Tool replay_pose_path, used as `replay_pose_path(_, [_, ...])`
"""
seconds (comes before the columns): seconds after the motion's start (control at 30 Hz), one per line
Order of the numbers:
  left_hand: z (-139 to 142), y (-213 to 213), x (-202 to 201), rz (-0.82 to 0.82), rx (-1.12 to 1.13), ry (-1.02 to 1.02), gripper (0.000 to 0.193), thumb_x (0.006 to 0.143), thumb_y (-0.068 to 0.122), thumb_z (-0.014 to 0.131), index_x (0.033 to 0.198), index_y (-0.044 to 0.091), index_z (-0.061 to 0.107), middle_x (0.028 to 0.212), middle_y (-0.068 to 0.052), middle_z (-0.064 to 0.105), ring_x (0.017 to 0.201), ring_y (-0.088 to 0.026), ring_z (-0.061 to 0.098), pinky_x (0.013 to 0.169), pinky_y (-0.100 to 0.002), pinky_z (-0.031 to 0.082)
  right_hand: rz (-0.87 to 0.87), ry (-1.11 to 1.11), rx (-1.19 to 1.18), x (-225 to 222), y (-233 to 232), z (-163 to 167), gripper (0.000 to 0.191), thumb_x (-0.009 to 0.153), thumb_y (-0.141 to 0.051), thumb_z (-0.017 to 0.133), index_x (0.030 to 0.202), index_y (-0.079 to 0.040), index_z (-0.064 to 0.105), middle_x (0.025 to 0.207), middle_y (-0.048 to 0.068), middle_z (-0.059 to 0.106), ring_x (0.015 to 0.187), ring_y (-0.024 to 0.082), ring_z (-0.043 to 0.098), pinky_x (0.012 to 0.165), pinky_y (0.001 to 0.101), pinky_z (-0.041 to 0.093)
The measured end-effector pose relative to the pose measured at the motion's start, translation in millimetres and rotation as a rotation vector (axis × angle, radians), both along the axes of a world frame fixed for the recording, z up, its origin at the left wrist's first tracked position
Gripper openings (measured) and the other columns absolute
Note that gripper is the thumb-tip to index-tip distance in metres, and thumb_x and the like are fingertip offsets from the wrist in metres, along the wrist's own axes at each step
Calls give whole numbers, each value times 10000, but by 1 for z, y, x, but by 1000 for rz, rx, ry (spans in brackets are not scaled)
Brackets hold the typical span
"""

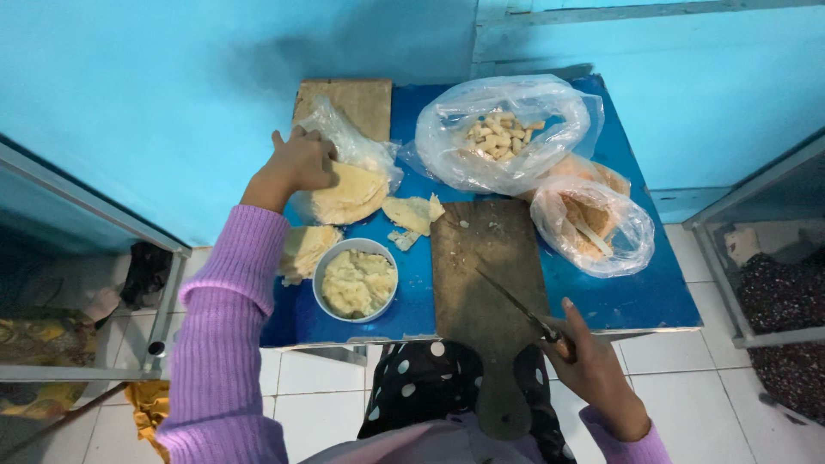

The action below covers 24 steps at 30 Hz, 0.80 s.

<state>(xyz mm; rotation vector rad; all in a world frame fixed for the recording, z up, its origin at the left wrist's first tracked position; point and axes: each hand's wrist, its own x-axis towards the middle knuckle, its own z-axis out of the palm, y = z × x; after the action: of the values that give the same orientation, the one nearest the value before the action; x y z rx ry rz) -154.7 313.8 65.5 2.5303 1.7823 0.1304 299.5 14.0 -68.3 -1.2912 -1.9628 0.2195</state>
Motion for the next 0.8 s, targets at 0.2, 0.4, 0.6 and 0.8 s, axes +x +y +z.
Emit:
replay_pose_path(0.2, [13,-5,-8,-33,-52,10,405,639,333,805,989,131,766,1156,-119,659,1330,-386,431,1095,-775,187,-42,-18,-37,2,-1,-5,970,767,-89,816,1552,-46,248,1094,159,755,729,308,735,577,377,553])
replay_pose_path(0.4, [57,-45,-15,-164,-74,-174,311,715,278,765,908,39,716,750,-154,657,762,-353,646,771,-501,471,-20,-6,-45,0,-1,4,1016,754,-86,820,1572,-67,217,1075,154,764,779,295,749,602,366,572])
replay_pose_path(0.6, [102,-102,27,-342,-42,-231,242,721,246,754,822,29,712,664,-173,629,606,-319,626,573,-433,462,-174,101,-31,-2,-8,34,1141,721,-84,858,1597,-71,127,1003,177,761,823,264,768,643,352,590])
replay_pose_path(0.8, [62,-128,115,-377,-334,-584,275,724,278,768,883,53,766,687,-103,705,614,-187,680,589,-353,509,-293,259,82,6,-29,58,1070,839,21,782,1662,-47,102,982,147,733,845,191,713,765,325,569])
